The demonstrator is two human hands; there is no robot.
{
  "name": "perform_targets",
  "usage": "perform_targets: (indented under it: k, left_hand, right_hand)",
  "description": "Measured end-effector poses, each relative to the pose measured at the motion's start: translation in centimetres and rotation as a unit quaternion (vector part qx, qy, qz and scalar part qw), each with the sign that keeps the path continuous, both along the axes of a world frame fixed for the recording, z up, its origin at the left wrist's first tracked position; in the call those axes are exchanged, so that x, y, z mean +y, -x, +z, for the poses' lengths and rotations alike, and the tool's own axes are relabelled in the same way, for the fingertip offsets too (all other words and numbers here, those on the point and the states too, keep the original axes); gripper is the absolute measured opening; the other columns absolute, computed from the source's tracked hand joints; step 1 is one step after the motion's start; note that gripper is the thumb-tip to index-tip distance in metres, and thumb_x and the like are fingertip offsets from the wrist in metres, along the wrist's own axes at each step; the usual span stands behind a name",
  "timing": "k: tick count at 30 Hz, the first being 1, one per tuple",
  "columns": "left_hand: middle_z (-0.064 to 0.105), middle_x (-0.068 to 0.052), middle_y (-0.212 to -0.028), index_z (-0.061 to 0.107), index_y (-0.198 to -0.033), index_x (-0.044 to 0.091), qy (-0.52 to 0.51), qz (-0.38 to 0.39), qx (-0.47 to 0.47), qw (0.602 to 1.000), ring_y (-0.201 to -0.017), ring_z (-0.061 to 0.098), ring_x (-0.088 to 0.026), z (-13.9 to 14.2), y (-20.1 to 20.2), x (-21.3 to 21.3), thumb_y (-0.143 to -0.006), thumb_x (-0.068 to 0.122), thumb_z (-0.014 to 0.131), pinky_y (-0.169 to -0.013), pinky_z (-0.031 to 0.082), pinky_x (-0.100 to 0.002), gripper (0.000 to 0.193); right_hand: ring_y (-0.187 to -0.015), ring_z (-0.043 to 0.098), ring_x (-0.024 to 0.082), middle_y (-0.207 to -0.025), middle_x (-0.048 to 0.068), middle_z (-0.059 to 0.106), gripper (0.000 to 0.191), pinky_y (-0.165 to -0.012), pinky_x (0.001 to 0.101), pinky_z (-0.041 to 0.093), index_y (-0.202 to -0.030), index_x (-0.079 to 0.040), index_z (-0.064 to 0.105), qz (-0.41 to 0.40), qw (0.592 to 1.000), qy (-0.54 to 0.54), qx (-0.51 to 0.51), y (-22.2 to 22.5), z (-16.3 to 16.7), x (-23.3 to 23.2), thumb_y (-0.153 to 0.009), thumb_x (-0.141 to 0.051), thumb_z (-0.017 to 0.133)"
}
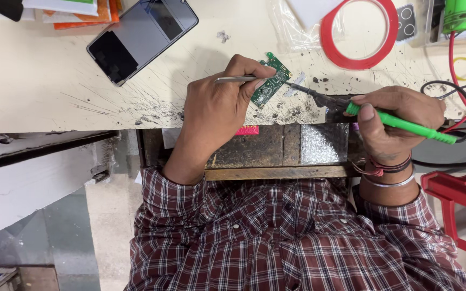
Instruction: The person solders a green circuit board on a cluttered repair workbench, holding the board with one hand while applying a green-handled soldering iron to its contacts. They set the iron down, use tweezers to pick at components on the board, then pick the soldering iron back up and continue working on the board.
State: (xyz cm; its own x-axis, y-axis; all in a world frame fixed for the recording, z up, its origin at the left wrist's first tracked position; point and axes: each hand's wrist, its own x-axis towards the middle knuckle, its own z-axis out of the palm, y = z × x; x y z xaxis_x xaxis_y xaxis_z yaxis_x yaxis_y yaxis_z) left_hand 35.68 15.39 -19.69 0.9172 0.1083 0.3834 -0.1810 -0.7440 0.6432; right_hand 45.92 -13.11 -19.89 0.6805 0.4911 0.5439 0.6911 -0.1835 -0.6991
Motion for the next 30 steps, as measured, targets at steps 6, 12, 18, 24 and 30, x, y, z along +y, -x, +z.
perform_targets:
  k: [6, 12, 18, 24, 30]
  left_hand:
    - [0.08, 0.004, -0.099, 0.063, -0.121, 0.015, -0.004, -0.002, 0.001, 1.0, -0.078, 0.077, -0.008, -0.1, -0.6, -0.7, -0.109, 0.022, 0.062, -0.053, 0.054, -0.026, 0.014]
    - [0.08, 0.005, -0.104, 0.061, -0.12, 0.015, 0.009, -0.001, 0.003, 1.0, -0.085, 0.078, -0.009, 0.1, -0.8, -1.6, -0.109, 0.023, 0.062, -0.061, 0.058, -0.026, 0.014]
    - [0.079, 0.004, -0.101, 0.065, -0.117, 0.017, -0.011, 0.012, -0.006, 1.0, -0.083, 0.076, -0.009, 0.0, -1.2, -2.3, -0.107, 0.023, 0.065, -0.062, 0.057, -0.026, 0.012]
    - [0.078, 0.004, -0.099, 0.068, -0.115, 0.016, -0.023, 0.012, -0.017, 1.0, -0.085, 0.072, -0.012, -0.1, -1.2, -2.9, -0.105, 0.024, 0.068, -0.073, 0.057, -0.033, 0.013]
    - [0.078, 0.005, -0.103, 0.068, -0.112, 0.014, -0.016, 0.006, -0.04, 0.999, -0.093, 0.072, -0.015, -0.9, -1.6, -3.8, -0.106, 0.026, 0.067, -0.08, 0.057, -0.034, 0.013]
  right_hand:
    - [-0.069, 0.072, 0.019, -0.08, 0.014, 0.072, 0.037, -0.063, 0.0257, 0.056, -0.097, 0.001, 0.071, -0.008, 1.0, 0.004, -0.012, -0.7, -0.6, -1.1, -0.113, -0.032, 0.072]
    - [-0.07, 0.073, 0.02, -0.082, 0.012, 0.073, 0.04, -0.065, 0.0257, 0.056, -0.094, 0.001, 0.07, -0.012, 1.0, 0.011, -0.019, -0.8, -0.5, -2.0, -0.114, -0.033, 0.072]
    - [-0.071, 0.074, 0.019, -0.084, 0.012, 0.074, 0.039, -0.067, 0.0251, 0.057, -0.093, 0.001, 0.07, -0.006, 1.0, 0.003, -0.016, -1.1, -0.6, -2.6, -0.115, -0.032, 0.072]
    - [-0.067, 0.072, 0.019, -0.08, 0.011, 0.073, 0.036, -0.062, 0.0251, 0.054, -0.094, 0.0, 0.071, -0.017, 0.999, 0.017, -0.029, -1.2, -0.9, -3.3, -0.112, -0.032, 0.071]
    - [-0.069, 0.072, 0.018, -0.08, 0.009, 0.073, 0.04, -0.063, 0.0242, 0.054, -0.094, 0.0, 0.071, -0.013, 0.999, 0.019, -0.024, -1.0, -1.5, -4.1, -0.115, -0.034, 0.07]
